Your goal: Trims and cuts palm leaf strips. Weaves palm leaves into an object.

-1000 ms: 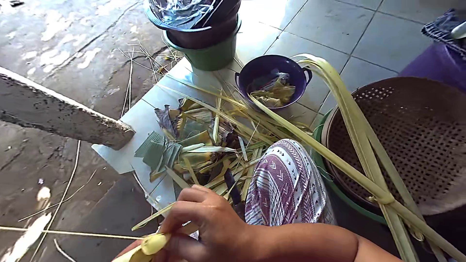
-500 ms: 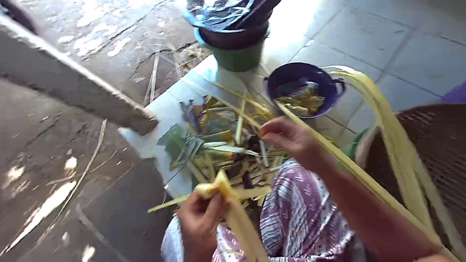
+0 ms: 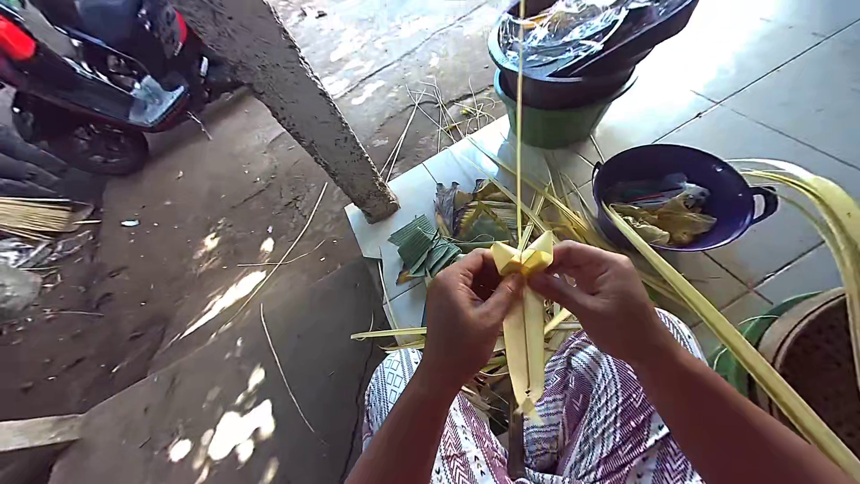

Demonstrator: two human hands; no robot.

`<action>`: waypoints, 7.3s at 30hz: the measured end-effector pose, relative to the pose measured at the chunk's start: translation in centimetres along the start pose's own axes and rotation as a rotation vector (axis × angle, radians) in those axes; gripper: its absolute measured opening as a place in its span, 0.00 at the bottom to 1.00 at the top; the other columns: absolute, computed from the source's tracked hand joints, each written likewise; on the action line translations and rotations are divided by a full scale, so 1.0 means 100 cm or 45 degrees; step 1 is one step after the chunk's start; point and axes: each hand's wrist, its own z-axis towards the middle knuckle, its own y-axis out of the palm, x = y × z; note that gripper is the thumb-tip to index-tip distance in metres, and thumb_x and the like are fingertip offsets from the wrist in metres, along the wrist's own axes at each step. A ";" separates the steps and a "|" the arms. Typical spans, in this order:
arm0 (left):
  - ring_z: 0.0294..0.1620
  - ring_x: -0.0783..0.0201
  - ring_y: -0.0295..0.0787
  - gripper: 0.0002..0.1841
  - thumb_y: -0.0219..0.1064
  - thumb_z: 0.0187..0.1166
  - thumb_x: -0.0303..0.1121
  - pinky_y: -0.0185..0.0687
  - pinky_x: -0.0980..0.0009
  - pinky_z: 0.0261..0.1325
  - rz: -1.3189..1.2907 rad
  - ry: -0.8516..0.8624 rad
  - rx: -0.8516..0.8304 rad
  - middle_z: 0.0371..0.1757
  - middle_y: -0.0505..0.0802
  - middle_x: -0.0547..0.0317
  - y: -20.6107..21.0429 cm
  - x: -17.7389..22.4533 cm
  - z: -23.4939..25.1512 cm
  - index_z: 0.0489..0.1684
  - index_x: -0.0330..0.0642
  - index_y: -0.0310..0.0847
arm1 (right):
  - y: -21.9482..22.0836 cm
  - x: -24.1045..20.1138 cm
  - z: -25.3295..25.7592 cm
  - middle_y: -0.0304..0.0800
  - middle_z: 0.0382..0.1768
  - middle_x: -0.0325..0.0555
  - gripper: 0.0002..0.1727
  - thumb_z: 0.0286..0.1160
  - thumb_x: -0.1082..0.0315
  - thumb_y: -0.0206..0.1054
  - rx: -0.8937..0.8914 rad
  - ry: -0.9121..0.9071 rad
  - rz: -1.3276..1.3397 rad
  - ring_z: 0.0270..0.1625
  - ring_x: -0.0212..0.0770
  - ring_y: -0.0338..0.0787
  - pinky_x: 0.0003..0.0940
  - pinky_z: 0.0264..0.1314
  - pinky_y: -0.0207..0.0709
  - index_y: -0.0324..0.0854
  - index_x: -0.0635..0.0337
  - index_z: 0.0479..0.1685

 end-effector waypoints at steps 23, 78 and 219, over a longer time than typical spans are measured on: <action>0.30 0.76 0.91 0.08 0.70 0.71 0.17 0.90 0.78 0.37 -0.152 0.243 0.082 0.30 0.94 0.66 -0.034 0.044 -0.035 0.41 0.39 0.85 | -0.008 -0.070 -0.004 0.92 0.38 0.24 0.10 0.72 0.57 0.72 -0.188 -0.171 -0.222 0.43 0.21 0.90 0.20 0.47 0.85 0.88 0.46 0.47; 0.50 0.76 0.90 0.21 0.73 0.66 0.22 0.88 0.77 0.55 -0.198 0.339 0.083 0.50 0.91 0.60 -0.021 -0.037 -0.065 0.58 0.24 0.77 | 0.006 -0.088 0.015 0.86 0.32 0.31 0.05 0.78 0.68 0.69 -0.604 0.134 -0.152 0.29 0.22 0.81 0.18 0.32 0.76 0.86 0.53 0.47; 0.27 0.77 0.88 0.01 0.68 0.80 0.25 0.87 0.79 0.34 -0.072 0.253 -0.015 0.28 0.91 0.65 -0.030 0.036 -0.032 0.39 0.38 0.84 | 0.002 -0.082 0.005 0.87 0.27 0.31 0.05 0.70 0.71 0.74 -0.088 -0.122 -0.123 0.29 0.24 0.85 0.18 0.32 0.80 0.83 0.51 0.34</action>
